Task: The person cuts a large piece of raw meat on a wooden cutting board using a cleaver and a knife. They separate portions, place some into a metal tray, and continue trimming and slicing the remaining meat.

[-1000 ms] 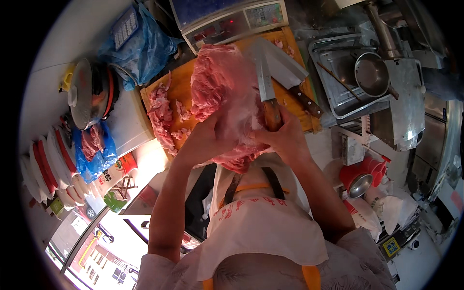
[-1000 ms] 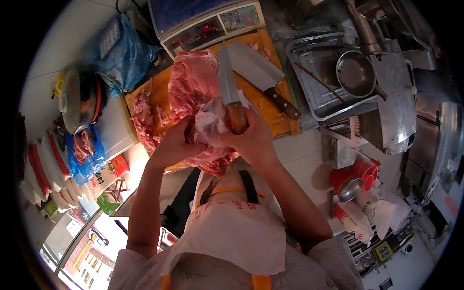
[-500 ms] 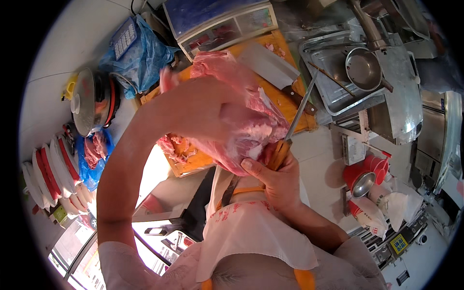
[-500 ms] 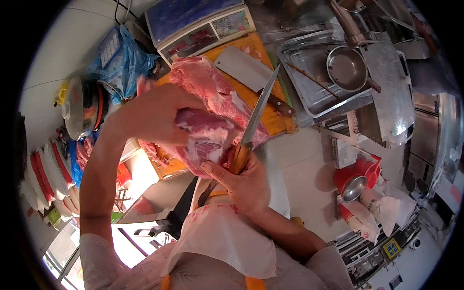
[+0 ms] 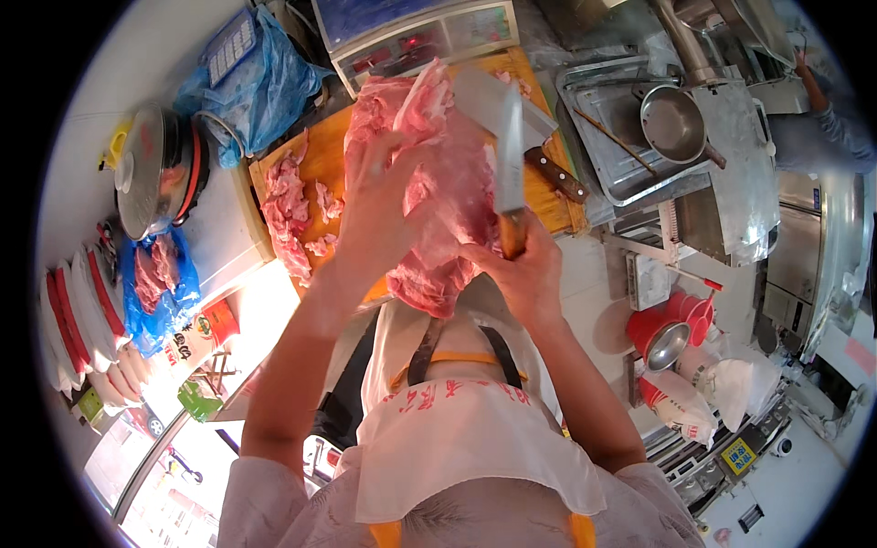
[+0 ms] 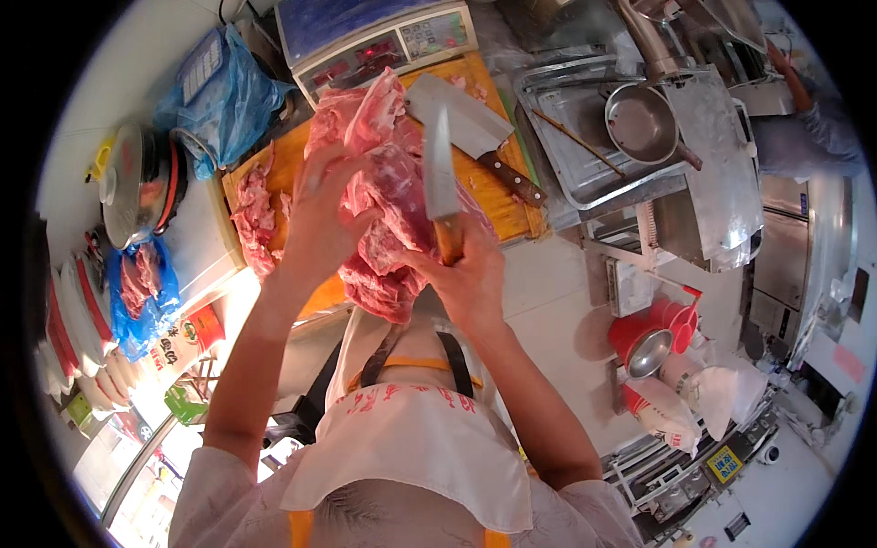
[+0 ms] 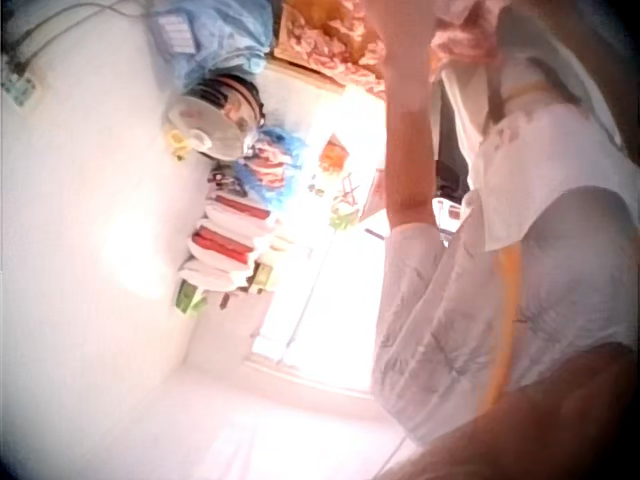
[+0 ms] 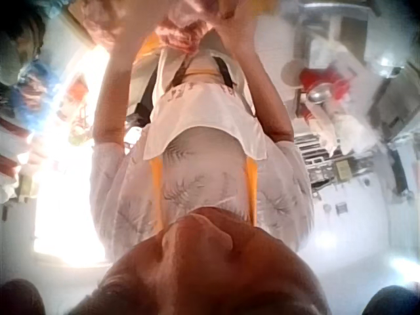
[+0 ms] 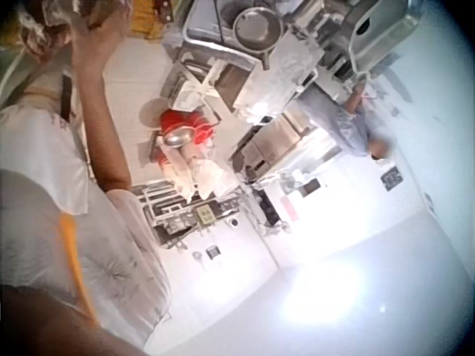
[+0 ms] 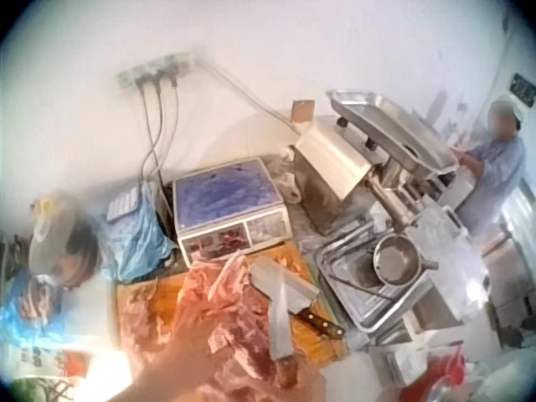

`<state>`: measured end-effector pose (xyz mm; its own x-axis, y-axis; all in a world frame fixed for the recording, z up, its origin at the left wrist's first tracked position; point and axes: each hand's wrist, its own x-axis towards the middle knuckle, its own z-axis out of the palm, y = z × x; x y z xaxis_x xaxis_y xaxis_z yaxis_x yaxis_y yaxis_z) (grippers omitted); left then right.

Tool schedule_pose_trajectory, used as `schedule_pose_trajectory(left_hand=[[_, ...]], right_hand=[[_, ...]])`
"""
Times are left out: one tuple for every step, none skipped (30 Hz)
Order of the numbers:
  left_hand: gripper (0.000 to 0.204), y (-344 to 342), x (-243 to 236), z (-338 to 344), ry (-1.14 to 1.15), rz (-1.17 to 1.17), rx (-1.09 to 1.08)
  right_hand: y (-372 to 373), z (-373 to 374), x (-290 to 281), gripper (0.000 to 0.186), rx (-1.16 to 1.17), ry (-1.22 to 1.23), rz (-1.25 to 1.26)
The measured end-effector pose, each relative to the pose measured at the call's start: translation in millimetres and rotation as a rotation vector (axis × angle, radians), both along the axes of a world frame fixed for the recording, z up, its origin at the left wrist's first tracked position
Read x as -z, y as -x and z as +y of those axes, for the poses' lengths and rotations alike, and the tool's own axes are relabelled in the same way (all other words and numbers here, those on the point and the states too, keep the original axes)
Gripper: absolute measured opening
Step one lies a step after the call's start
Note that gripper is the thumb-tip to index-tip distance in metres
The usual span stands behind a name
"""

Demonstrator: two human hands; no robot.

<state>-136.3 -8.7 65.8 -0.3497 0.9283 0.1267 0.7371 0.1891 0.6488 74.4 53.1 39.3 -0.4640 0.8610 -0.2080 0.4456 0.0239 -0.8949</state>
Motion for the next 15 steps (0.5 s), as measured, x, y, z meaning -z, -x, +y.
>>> schedule_pose_trajectory(left_hand=[[0.043, -6.6, -1.0, -13.4, -0.011, -0.068, -0.104], [0.039, -16.1, 5.9, -32.2, -0.004, -0.155, -0.153], [0.036, -24.9, 14.1, -47.3, -0.001, -0.247, -0.200], [0.034, -36.3, 21.6, -59.3, -0.007, -0.309, -0.214], [0.032, -50.4, 30.0, -68.8, -0.015, -0.374, -0.231], [0.029, -61.9, 37.5, -74.8, -0.023, -0.436, -0.248], [0.028, -71.1, 44.9, -77.7, -0.006, -0.490, -0.254], [0.028, -79.6, 47.5, -77.6, 0.010, -0.545, -0.253], [0.028, -86.2, 49.6, -75.3, -0.072, -0.454, -0.228], [0.028, -92.8, 50.1, -72.7, -0.150, -0.359, -0.208], [0.027, -98.0, 44.9, -66.3, -0.155, -0.439, -0.251], [0.027, -102.7, 37.1, -61.7, -0.158, -0.515, -0.298], [0.027, -107.1, 33.2, -58.0, -0.162, -0.590, -0.346], [0.028, -109.0, 35.3, -54.5, -0.211, -0.536, -0.361], [0.028, -112.0, 41.5, -50.4, -0.260, -0.480, -0.378]], right_hand=[[5.3, 1.0, 2.1, 0.045, -0.073, -0.094, -0.067], [11.3, -0.5, 1.9, 0.046, -0.074, -0.087, -0.169], [12.3, 0.7, 3.7, 0.044, -0.053, -0.055, -0.191], [11.4, 2.2, 6.6, 0.043, -0.030, -0.024, -0.213], [10.3, 4.2, 9.9, 0.042, -0.009, 0.006, -0.237], [8.7, 7.2, 12.5, 0.040, -0.003, 0.010, -0.215], [5.8, 11.7, 14.9, 0.039, 0.005, 0.013, -0.194], [3.0, 15.2, 16.1, 0.037, 0.018, 0.015, -0.172], [1.2, 18.1, 18.2, 0.037, 0.014, 0.042, -0.142], [-0.7, 21.2, 20.5, 0.037, 0.008, 0.070, -0.113], [-2.9, 24.6, 23.1, 0.038, -0.001, 0.101, -0.079], [-4.4, 26.6, 24.0, 0.039, -0.005, 0.134, -0.078], [-6.1, 29.0, 24.5, 0.040, -0.011, 0.168, -0.078], [-6.2, 30.7, 23.0, 0.041, -0.015, 0.200, -0.073], [-7.3, 31.4, 20.1, 0.040, -0.011, 0.196, -0.112]])
